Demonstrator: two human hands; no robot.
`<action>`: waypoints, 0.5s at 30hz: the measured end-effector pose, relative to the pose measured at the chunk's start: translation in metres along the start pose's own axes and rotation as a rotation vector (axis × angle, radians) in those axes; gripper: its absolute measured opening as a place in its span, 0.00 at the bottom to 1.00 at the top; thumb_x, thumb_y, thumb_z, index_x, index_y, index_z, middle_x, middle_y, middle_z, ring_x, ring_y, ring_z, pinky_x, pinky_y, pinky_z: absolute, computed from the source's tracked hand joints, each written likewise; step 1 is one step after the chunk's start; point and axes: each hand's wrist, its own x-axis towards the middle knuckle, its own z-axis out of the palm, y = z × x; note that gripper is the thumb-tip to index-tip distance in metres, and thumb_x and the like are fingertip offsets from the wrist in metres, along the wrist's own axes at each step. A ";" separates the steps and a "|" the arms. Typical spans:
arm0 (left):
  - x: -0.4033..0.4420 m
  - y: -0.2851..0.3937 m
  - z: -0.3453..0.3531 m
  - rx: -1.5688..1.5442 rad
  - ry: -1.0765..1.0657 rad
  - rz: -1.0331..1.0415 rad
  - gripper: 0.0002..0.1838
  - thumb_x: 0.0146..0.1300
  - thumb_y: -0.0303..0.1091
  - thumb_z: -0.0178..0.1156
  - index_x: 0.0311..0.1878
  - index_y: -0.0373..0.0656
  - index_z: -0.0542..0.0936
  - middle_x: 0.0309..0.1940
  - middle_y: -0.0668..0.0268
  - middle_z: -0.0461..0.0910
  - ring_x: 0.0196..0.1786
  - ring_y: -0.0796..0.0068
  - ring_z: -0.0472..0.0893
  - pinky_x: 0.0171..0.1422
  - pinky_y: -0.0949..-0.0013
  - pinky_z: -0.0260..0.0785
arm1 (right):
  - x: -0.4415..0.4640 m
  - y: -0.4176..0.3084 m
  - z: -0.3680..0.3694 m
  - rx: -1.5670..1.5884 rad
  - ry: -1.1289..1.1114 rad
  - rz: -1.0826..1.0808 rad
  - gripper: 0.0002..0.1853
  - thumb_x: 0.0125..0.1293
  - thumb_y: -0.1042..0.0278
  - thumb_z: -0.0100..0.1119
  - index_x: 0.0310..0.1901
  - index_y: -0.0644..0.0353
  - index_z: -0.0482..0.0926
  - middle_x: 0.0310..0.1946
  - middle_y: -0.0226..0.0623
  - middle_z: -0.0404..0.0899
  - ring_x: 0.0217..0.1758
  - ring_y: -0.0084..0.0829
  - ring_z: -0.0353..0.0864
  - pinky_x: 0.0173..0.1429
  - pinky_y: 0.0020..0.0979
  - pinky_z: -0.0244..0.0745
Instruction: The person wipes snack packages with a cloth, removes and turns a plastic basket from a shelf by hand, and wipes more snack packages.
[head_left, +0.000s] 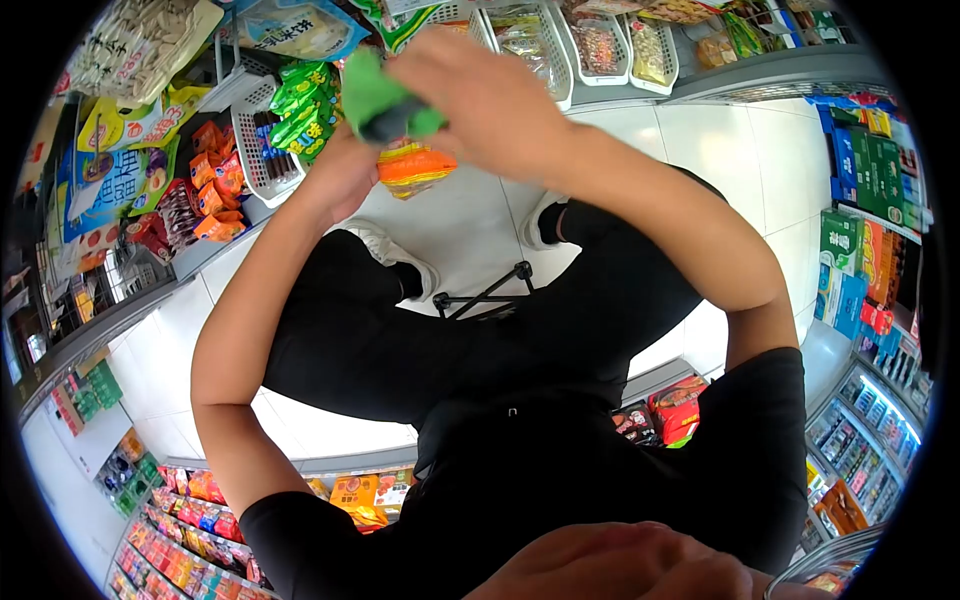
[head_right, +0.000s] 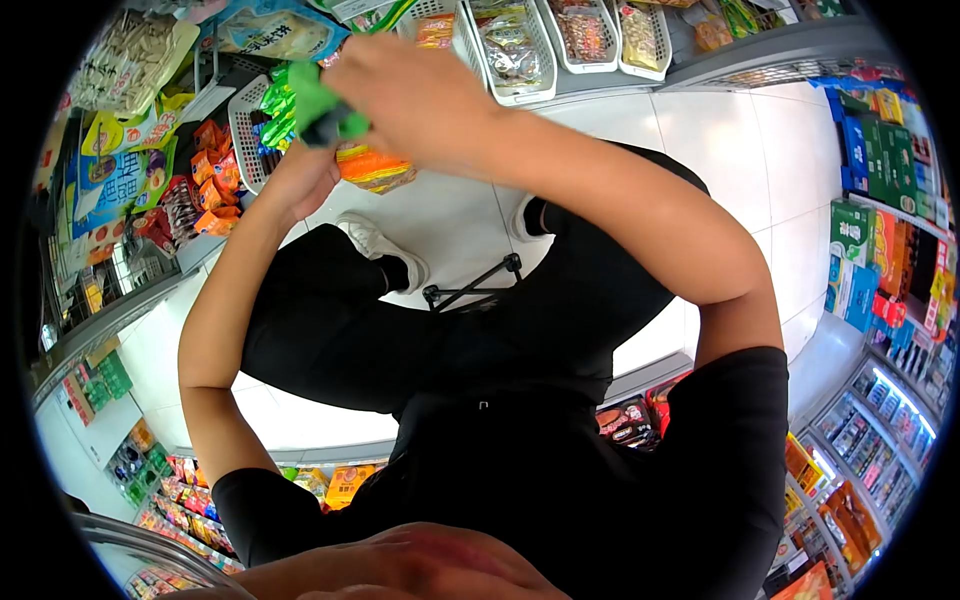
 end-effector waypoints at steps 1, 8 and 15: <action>-0.003 0.004 0.001 -0.051 -0.002 -0.015 0.21 0.77 0.40 0.61 0.66 0.41 0.75 0.60 0.63 0.81 0.59 0.72 0.83 0.64 0.64 0.78 | -0.006 -0.001 0.007 0.022 -0.034 -0.046 0.30 0.50 0.72 0.75 0.58 0.53 0.78 0.51 0.33 0.77 0.56 0.40 0.80 0.44 0.39 0.83; -0.011 -0.005 0.005 0.037 -0.066 -0.033 0.19 0.75 0.36 0.64 0.65 0.41 0.77 0.56 0.65 0.83 0.56 0.75 0.85 0.61 0.65 0.79 | -0.016 0.006 0.013 0.147 -0.085 -0.100 0.27 0.50 0.73 0.75 0.54 0.51 0.80 0.50 0.29 0.77 0.55 0.38 0.80 0.47 0.38 0.84; -0.008 -0.017 0.006 -0.035 -0.075 -0.012 0.20 0.75 0.35 0.64 0.64 0.36 0.76 0.55 0.62 0.83 0.58 0.74 0.83 0.63 0.65 0.77 | -0.006 0.040 0.006 0.135 -0.032 -0.188 0.25 0.49 0.76 0.74 0.52 0.54 0.81 0.50 0.31 0.78 0.54 0.40 0.81 0.50 0.39 0.81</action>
